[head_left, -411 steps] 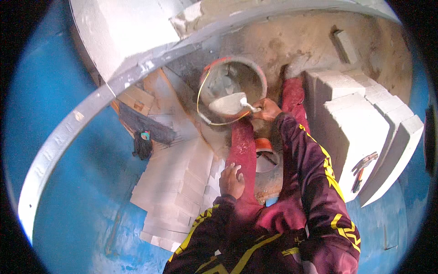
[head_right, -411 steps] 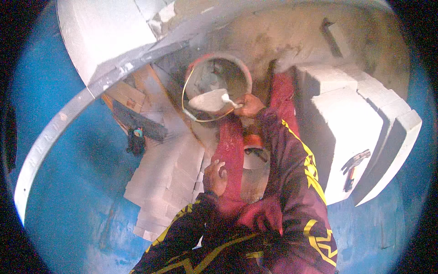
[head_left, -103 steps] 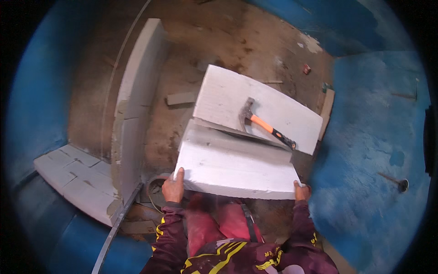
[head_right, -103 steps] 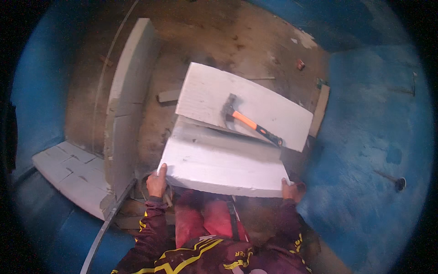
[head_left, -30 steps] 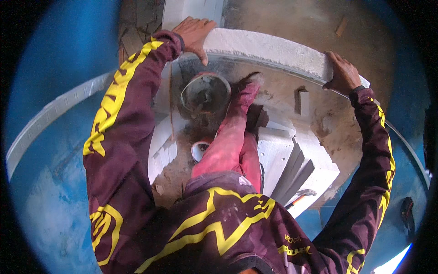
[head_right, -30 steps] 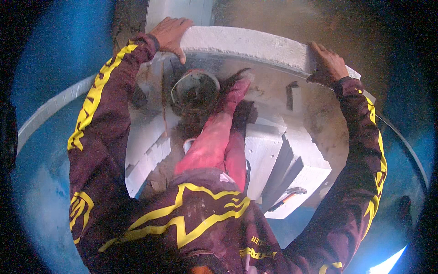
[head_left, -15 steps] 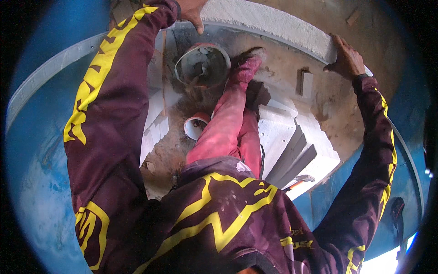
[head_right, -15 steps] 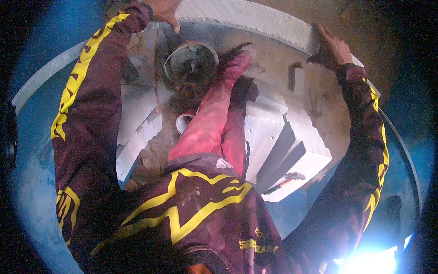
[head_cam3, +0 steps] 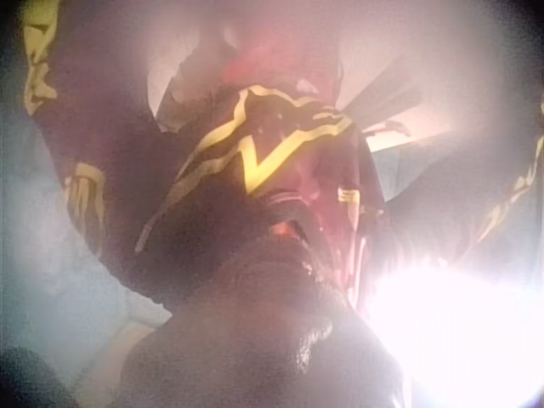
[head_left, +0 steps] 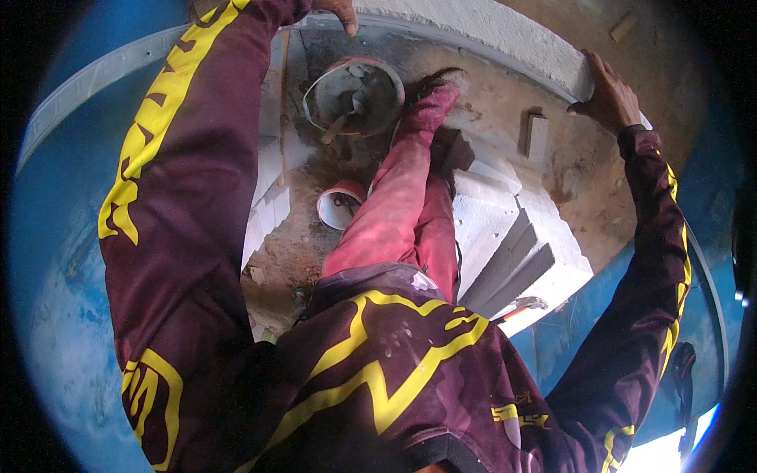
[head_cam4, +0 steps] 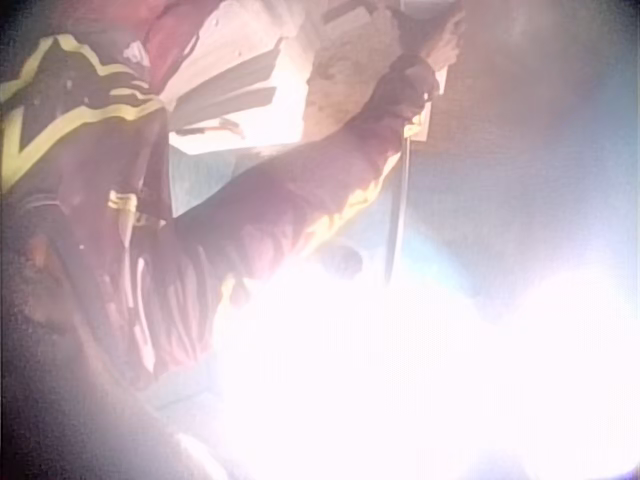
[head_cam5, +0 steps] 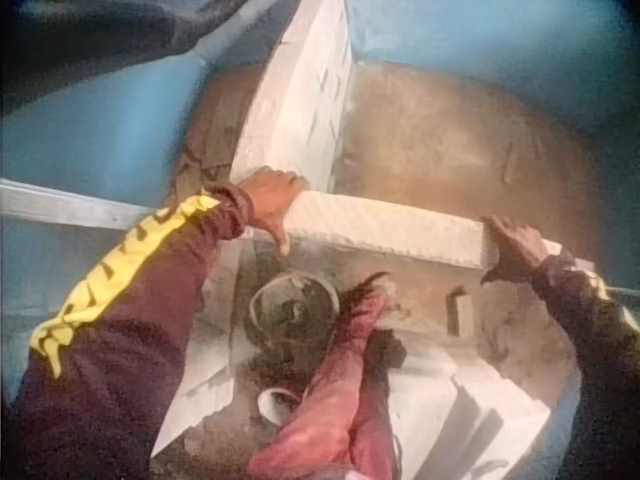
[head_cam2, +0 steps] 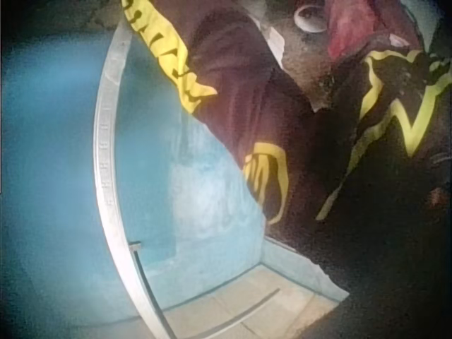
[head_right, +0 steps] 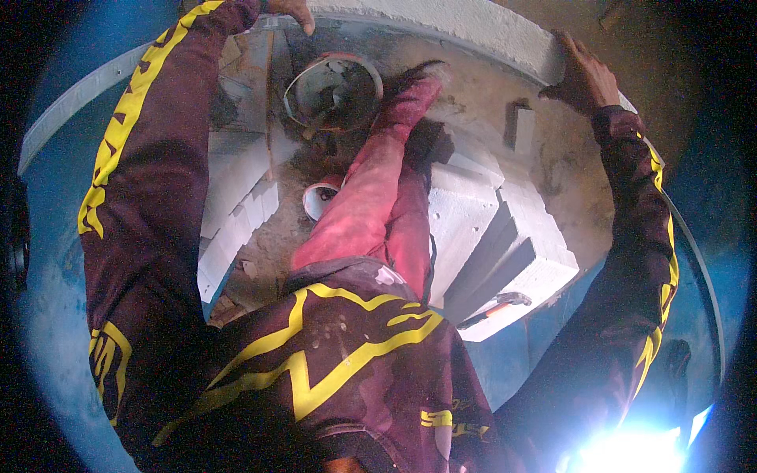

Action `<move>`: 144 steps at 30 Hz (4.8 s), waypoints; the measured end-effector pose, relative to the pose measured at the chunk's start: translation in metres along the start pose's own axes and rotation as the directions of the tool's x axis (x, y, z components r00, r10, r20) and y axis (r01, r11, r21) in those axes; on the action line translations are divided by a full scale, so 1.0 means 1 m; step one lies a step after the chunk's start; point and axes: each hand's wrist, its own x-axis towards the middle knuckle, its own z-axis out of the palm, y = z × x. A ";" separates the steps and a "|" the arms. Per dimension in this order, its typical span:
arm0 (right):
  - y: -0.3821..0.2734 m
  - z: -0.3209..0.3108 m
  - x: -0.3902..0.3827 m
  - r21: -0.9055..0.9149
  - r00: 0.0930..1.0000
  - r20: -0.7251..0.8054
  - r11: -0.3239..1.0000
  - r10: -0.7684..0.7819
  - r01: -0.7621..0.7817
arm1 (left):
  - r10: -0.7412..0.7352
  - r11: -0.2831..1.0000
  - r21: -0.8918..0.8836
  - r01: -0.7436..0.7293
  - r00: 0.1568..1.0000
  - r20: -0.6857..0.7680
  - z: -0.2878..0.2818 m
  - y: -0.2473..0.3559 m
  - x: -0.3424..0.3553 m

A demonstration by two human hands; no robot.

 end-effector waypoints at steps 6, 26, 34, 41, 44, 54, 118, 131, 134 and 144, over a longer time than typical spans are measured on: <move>0.013 0.016 0.002 -0.051 0.999 -0.017 0.998 -0.029 0.029 | -0.015 1.000 -0.021 0.016 0.999 0.048 0.001 -0.001 -0.001; -0.050 -0.035 -0.021 -0.013 0.985 -0.170 1.000 -0.020 0.018 | 0.009 0.999 -0.030 -0.012 0.994 -0.113 0.053 -0.032 -0.005; -0.119 0.018 -0.293 0.639 0.500 -0.614 0.756 0.610 -0.138 | -0.171 0.959 -0.214 0.187 0.981 0.092 0.029 -0.008 0.000; -0.201 0.163 -0.536 0.647 -0.067 0.018 -0.063 0.998 -0.760 | -0.080 0.996 -0.067 0.066 0.970 -0.230 -0.024 0.111 0.044; -0.229 0.223 -0.576 0.648 0.001 0.148 -0.096 0.989 -0.756 | -0.122 0.993 -0.023 0.120 0.955 -0.271 -0.047 0.146 0.056; -0.265 0.318 -0.571 0.637 -0.051 0.046 -0.069 0.998 -0.768 | -0.092 0.992 0.048 0.120 0.914 -0.395 -0.040 0.136 0.060; 0.085 0.086 -0.217 0.835 0.373 0.348 -0.466 0.860 0.295 | -0.257 0.963 -0.047 0.264 0.856 -0.448 -0.031 0.150 0.057; 0.067 0.075 -0.194 0.893 0.526 0.258 -0.408 0.811 0.190 | -0.250 0.967 -0.064 0.248 0.863 -0.438 -0.028 0.147 0.056; 0.057 0.083 -0.186 0.867 0.480 0.313 -0.453 0.819 0.207 | -0.230 0.973 -0.093 0.211 0.856 -0.462 -0.022 0.146 0.059; 0.022 0.096 -0.186 0.831 0.586 0.298 -0.507 0.754 0.230 | -0.292 0.956 -0.160 0.247 0.865 -0.407 -0.026 0.153 0.053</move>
